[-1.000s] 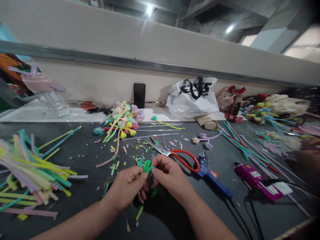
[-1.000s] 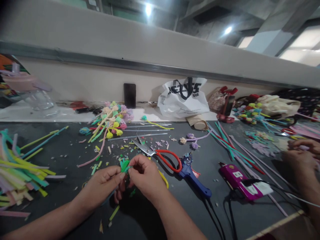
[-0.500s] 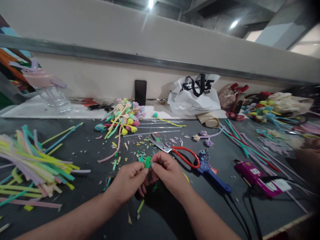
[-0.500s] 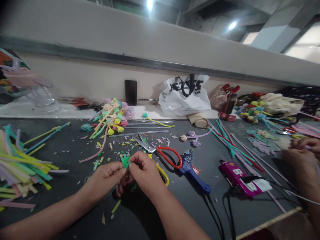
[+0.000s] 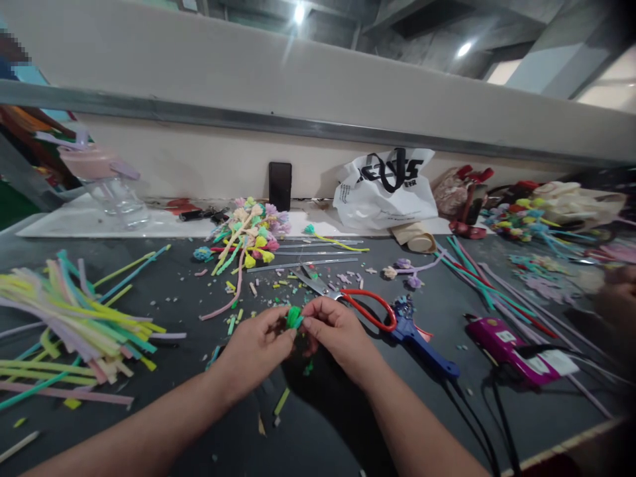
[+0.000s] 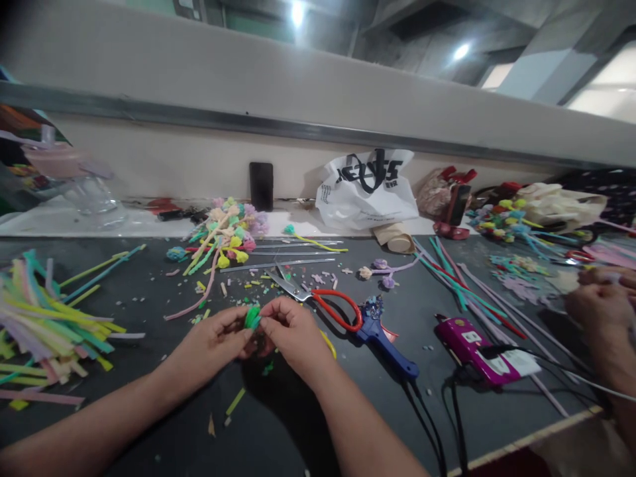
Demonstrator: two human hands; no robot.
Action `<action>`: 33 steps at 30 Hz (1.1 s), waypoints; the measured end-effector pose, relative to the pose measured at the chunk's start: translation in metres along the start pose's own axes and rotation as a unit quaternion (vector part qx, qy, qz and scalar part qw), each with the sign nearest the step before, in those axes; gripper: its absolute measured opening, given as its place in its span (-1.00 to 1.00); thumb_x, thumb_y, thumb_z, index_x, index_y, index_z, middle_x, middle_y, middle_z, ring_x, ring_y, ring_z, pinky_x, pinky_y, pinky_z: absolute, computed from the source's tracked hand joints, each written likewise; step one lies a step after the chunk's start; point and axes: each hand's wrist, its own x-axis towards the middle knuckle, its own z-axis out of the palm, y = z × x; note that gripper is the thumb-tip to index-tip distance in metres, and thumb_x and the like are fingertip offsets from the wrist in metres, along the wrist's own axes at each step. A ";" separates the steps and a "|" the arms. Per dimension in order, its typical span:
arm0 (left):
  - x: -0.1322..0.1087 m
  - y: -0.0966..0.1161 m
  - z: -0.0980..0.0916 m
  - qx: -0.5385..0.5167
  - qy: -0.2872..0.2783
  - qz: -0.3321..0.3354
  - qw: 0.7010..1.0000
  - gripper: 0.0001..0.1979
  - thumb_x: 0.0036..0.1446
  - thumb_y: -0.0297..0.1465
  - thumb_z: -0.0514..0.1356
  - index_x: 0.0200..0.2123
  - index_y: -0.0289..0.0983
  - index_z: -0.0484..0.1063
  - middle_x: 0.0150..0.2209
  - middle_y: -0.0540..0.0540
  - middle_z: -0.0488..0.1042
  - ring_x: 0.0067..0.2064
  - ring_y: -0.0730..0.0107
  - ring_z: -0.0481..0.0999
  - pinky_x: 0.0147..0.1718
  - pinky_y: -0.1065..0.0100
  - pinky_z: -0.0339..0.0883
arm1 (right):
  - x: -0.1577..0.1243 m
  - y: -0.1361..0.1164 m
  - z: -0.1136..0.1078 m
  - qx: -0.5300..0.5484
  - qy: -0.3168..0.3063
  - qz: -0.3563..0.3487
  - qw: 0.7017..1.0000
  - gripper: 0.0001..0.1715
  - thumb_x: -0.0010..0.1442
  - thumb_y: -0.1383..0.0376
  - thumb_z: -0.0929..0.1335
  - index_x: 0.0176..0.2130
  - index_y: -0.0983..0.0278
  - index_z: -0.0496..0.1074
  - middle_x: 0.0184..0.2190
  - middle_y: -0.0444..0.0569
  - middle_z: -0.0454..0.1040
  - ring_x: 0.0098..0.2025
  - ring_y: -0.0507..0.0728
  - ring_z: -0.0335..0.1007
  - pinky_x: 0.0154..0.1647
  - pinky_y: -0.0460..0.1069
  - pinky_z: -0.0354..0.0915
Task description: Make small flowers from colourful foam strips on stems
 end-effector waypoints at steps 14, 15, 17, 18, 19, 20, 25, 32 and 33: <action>-0.001 0.002 -0.005 0.270 0.102 0.166 0.943 -0.83 0.04 -0.49 0.05 -0.42 -0.28 0.45 -0.53 0.03 0.38 -0.49 0.50 0.30 -0.49 0.46 0.14 | -0.001 0.002 0.006 -0.079 0.010 -0.001 0.997 -0.90 -0.03 0.31 0.33 -0.45 0.26 0.27 -0.60 -0.26 0.26 -0.66 -0.06 0.25 -0.67 -0.15 0.25; -0.002 0.002 -0.004 0.263 0.100 0.166 0.945 -0.82 0.03 -0.50 0.05 -0.42 -0.28 0.45 -0.53 0.03 0.38 -0.49 0.51 0.30 -0.49 0.46 0.14 | -0.001 0.002 0.006 -0.085 0.010 0.001 0.996 -0.90 -0.02 0.31 0.33 -0.45 0.26 0.27 -0.61 -0.26 0.26 -0.67 -0.06 0.25 -0.67 -0.15 0.23; -0.002 0.002 -0.003 0.254 0.101 0.165 0.948 -0.82 0.03 -0.50 0.04 -0.45 -0.29 0.45 -0.54 0.03 0.38 -0.49 0.51 0.30 -0.49 0.47 0.14 | -0.001 0.002 0.007 -0.091 0.011 0.006 0.996 -0.91 -0.02 0.31 0.32 -0.47 0.26 0.27 -0.63 -0.27 0.26 -0.68 -0.06 0.26 -0.66 -0.15 0.21; -0.002 0.003 -0.002 0.253 0.103 0.163 0.948 -0.82 0.03 -0.50 0.04 -0.47 -0.29 0.45 -0.55 0.03 0.38 -0.50 0.51 0.30 -0.50 0.47 0.13 | -0.001 0.002 0.008 -0.089 0.012 0.009 0.996 -0.92 -0.01 0.32 0.32 -0.47 0.26 0.27 -0.64 -0.27 0.26 -0.67 -0.06 0.26 -0.65 -0.15 0.20; -0.002 0.003 -0.002 0.255 0.104 0.160 0.948 -0.81 0.02 -0.50 0.04 -0.50 -0.29 0.44 -0.56 0.03 0.37 -0.50 0.51 0.30 -0.50 0.46 0.12 | -0.001 0.002 0.008 -0.085 0.014 0.013 0.996 -0.92 -0.01 0.33 0.31 -0.48 0.26 0.26 -0.66 -0.27 0.26 -0.67 -0.05 0.27 -0.64 -0.15 0.20; -0.002 0.004 -0.002 0.257 0.105 0.156 0.948 -0.81 0.02 -0.50 0.04 -0.53 -0.29 0.43 -0.57 0.03 0.36 -0.51 0.51 0.30 -0.50 0.46 0.11 | -0.001 0.002 0.009 -0.081 0.015 0.017 0.997 -0.92 0.00 0.33 0.30 -0.48 0.26 0.25 -0.68 -0.28 0.26 -0.66 -0.04 0.27 -0.63 -0.15 0.20; -0.002 0.008 -0.003 0.250 0.078 0.123 0.957 -0.76 0.03 -0.49 0.02 -0.60 -0.28 0.42 -0.59 0.04 0.37 -0.51 0.51 0.31 -0.51 0.47 0.09 | -0.001 0.005 0.012 -0.064 0.011 0.017 0.998 -0.92 0.01 0.34 0.29 -0.48 0.25 0.24 -0.71 -0.26 0.28 -0.63 -0.03 0.28 -0.58 -0.14 0.19; -0.001 0.001 -0.003 0.213 0.066 0.091 0.971 -0.76 0.03 -0.47 0.02 -0.59 -0.26 0.42 -0.61 0.06 0.36 -0.52 0.51 0.32 -0.52 0.48 0.07 | -0.003 0.007 0.011 -0.159 0.005 -0.031 0.987 -0.90 0.05 0.38 0.27 -0.50 0.25 0.26 -0.68 -0.22 0.34 -0.59 0.00 0.30 -0.51 -0.11 0.19; -0.001 0.000 -0.003 0.207 0.066 0.079 0.973 -0.75 0.04 -0.46 0.02 -0.60 -0.27 0.41 -0.63 0.07 0.35 -0.54 0.51 0.32 -0.54 0.48 0.06 | -0.003 0.006 0.011 -0.170 0.006 -0.032 0.985 -0.89 0.05 0.39 0.27 -0.50 0.25 0.27 -0.68 -0.21 0.35 -0.58 0.00 0.31 -0.51 -0.11 0.20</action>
